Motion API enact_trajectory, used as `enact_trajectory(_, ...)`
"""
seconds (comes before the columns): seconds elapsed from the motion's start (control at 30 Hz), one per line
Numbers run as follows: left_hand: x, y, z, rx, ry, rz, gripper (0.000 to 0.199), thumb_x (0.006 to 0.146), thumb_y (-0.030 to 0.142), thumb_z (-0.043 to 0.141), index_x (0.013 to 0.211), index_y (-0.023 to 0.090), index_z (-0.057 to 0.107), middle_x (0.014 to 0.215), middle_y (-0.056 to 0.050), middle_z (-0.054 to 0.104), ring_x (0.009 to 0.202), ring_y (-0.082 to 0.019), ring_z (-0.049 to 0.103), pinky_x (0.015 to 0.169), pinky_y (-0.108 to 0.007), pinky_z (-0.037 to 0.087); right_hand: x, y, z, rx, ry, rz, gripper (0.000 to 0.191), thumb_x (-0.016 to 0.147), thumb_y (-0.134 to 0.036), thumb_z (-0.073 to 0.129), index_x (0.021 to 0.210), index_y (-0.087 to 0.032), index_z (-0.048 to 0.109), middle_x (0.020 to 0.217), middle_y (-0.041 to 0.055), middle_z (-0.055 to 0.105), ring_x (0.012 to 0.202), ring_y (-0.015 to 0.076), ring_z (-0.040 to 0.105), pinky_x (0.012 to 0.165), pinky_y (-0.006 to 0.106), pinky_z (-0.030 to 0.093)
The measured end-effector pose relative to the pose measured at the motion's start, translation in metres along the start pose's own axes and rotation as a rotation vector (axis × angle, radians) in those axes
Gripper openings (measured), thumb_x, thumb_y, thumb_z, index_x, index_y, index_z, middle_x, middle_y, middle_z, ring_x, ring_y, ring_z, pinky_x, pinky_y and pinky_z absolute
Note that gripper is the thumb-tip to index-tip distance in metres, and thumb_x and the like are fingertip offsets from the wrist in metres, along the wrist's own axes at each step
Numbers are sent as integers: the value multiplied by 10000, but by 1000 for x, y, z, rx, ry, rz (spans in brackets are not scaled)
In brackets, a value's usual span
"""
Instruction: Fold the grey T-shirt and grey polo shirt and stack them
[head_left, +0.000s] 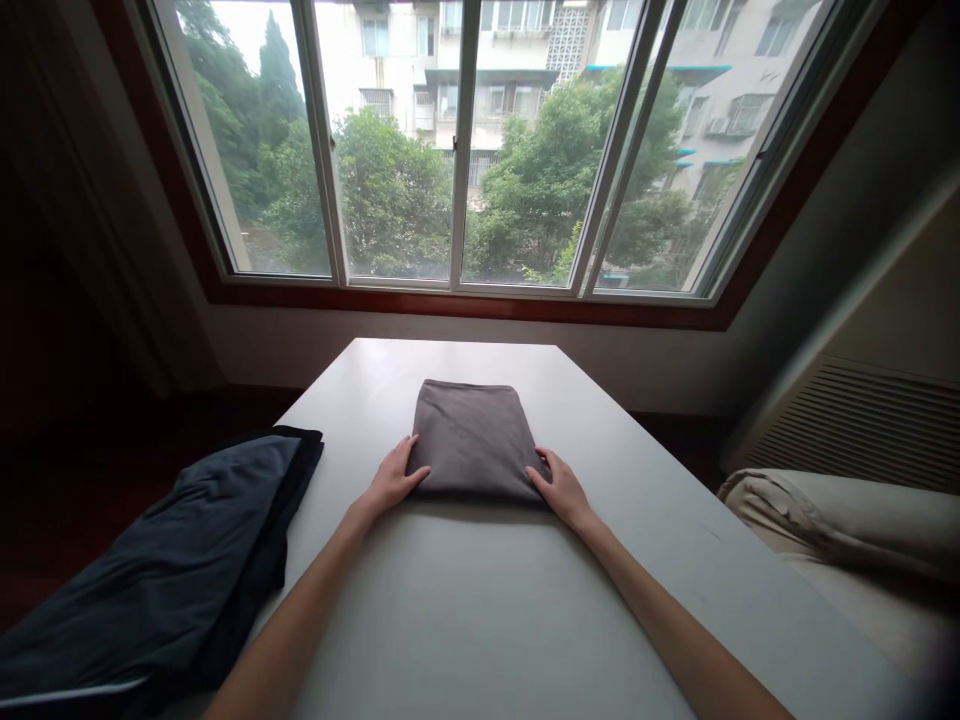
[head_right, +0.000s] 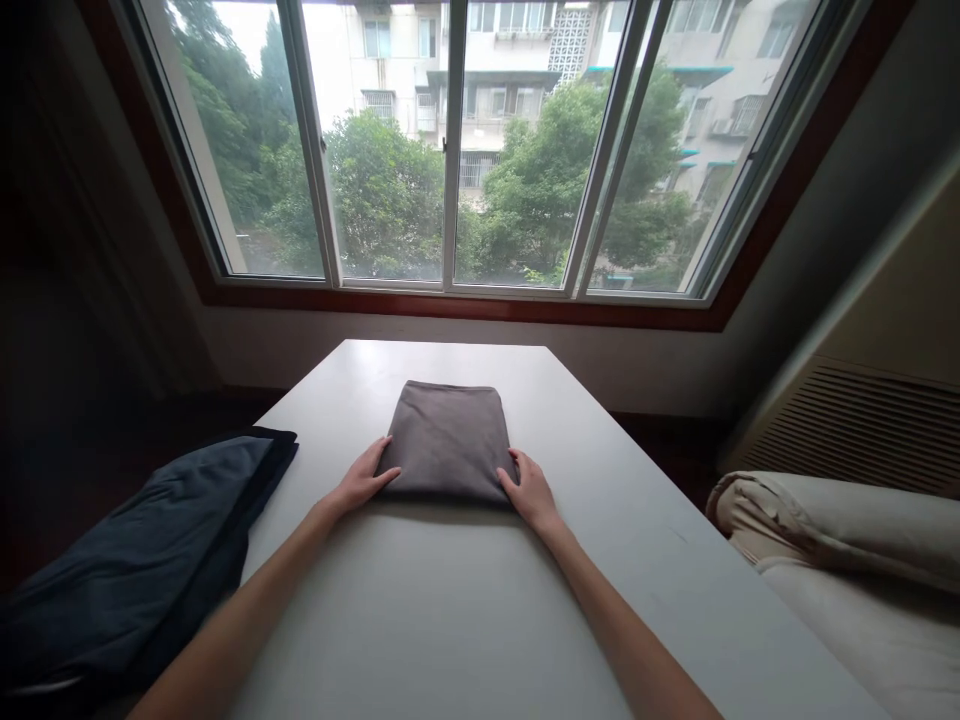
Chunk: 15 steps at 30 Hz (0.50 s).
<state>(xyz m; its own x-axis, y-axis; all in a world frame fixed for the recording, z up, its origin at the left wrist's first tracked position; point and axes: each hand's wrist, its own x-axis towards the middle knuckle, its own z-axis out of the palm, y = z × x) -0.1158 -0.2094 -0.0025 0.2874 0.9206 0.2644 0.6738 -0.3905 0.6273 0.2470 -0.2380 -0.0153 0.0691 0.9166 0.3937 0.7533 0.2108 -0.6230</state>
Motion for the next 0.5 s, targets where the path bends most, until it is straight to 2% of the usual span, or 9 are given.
enact_trajectory(0.1,-30,10,-4,21,18,60,552,899,402,567,1408,227,444,1552,-124,318,1441,-272,286,1166,-437,282,-41,-14,-8,-143,46,-117,461,894,-401,473,1290,-166,502,1286,135,583,1222,265,520,1073,439,397)
enact_trajectory(0.2,-48,19,-8,48,80,97,330,908,334,568,1228,250,582,1525,-97,352,1434,-259,291,1149,-440,311,-64,-24,-17,-195,65,-144,415,909,-377,469,1263,-163,501,1229,138,588,1160,256,534,1033,421,420)
enact_trajectory(0.3,-56,25,-9,110,160,50,199,894,313,599,1073,228,614,1492,-107,385,1426,-275,296,1131,-465,327,-68,-28,-23,-257,112,-39,339,858,-392,555,1103,-158,565,1095,130,603,1054,263,549,969,418,439)
enact_trajectory(0.4,-59,28,-9,165,240,-67,214,862,336,647,1006,190,588,1442,-156,437,1382,-303,365,1096,-482,360,-65,-27,-26,-319,114,102,247,824,-419,584,900,-186,605,987,100,600,966,261,551,899,411,438)
enact_trajectory(0.5,-59,27,-8,197,253,-119,184,857,348,651,904,181,587,1356,-168,525,1335,-305,430,1077,-466,376,-62,-24,-27,-277,88,146,200,827,-390,544,822,-201,610,962,79,600,933,242,553,855,378,423)
